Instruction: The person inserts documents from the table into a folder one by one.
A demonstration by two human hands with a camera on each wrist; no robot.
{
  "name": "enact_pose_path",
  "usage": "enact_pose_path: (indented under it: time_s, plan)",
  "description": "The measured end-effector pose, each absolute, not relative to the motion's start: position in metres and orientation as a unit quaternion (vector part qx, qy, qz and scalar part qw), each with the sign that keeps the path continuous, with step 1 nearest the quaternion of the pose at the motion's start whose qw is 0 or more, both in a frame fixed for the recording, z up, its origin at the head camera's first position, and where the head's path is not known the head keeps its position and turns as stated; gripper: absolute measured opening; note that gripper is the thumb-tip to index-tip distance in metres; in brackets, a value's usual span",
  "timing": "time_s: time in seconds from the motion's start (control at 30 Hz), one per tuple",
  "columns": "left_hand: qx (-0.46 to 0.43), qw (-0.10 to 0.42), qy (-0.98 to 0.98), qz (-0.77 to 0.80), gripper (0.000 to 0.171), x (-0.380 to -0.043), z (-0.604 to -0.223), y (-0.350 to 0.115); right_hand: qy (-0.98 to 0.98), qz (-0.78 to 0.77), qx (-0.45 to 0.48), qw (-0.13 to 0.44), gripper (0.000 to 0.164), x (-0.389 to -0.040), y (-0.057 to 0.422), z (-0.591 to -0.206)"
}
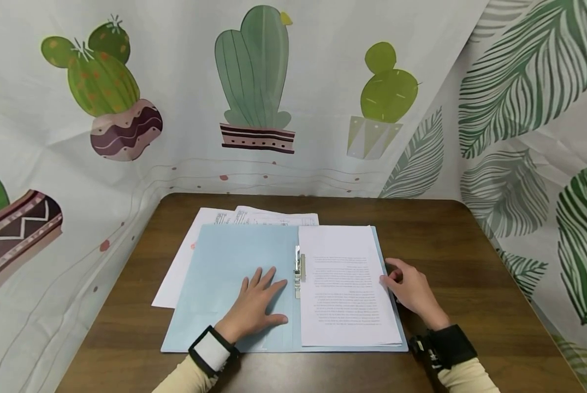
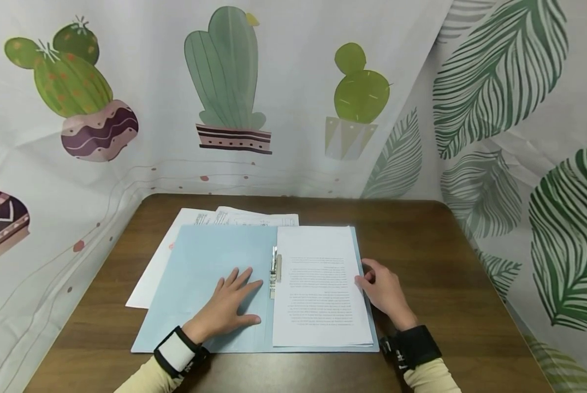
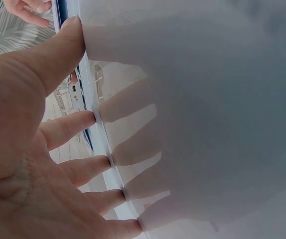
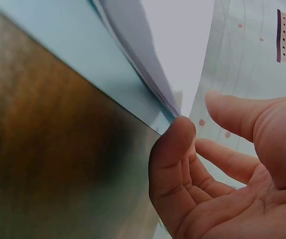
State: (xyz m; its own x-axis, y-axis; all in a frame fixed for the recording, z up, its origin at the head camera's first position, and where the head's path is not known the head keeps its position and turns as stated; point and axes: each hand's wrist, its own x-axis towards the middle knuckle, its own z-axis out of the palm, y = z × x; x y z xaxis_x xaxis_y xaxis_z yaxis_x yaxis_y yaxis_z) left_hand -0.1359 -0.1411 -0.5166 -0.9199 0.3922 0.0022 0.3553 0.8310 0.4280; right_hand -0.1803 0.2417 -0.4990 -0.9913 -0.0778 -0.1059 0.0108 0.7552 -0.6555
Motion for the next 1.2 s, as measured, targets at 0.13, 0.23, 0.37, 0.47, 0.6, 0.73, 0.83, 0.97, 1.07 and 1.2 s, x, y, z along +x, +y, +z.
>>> enact_pose_path:
  time_s: [0.13, 0.23, 0.37, 0.47, 0.6, 0.73, 0.83, 0.97, 1.07, 1.2]
  plan:
    - [0.198, 0.040, 0.956, 0.214, 0.080, -0.135, -0.516, -0.142, 0.931, -0.360, -0.021, 0.062, 0.055, -0.184, 0.243, -0.493]
    - [0.198, 0.037, 0.956, 0.211, 0.081, -0.135, -0.517, -0.143, 0.928, -0.366, -0.024, 0.059, 0.054, -0.189, 0.242, -0.486]
    - [0.197, 0.035, 0.957, 0.208, 0.081, -0.135, -0.517, -0.143, 0.924, -0.378, -0.032, 0.056, 0.054, -0.200, 0.240, -0.474]
    - [0.197, 0.036, 0.957, 0.209, 0.081, -0.135, -0.517, -0.143, 0.919, -0.389, -0.037, 0.055, 0.054, -0.210, 0.238, -0.465]
    - [0.198, 0.036, 0.956, 0.211, 0.080, -0.135, -0.516, -0.144, 0.910, -0.409, -0.043, 0.054, 0.054, -0.227, 0.236, -0.454]
    - [0.199, 0.039, 0.956, 0.210, 0.081, -0.135, -0.517, -0.143, 0.895, -0.440, -0.041, 0.061, 0.054, -0.244, 0.233, -0.448]
    - [0.200, 0.040, 0.956, 0.212, 0.081, -0.135, -0.518, -0.143, 0.886, -0.457, -0.032, 0.070, 0.055, -0.257, 0.229, -0.446]
    - [0.202, 0.038, 0.955, 0.216, 0.082, -0.136, -0.519, -0.143, 0.886, -0.458, -0.026, 0.076, 0.056, -0.272, 0.223, -0.447]
    - [0.203, 0.037, 0.955, 0.213, 0.082, -0.136, -0.520, -0.143, 0.885, -0.457, -0.027, 0.081, 0.056, -0.281, 0.216, -0.447]
    - [0.201, 0.037, 0.957, 0.204, 0.082, -0.136, -0.520, -0.144, 0.882, -0.462, -0.026, 0.091, 0.056, -0.293, 0.206, -0.448]
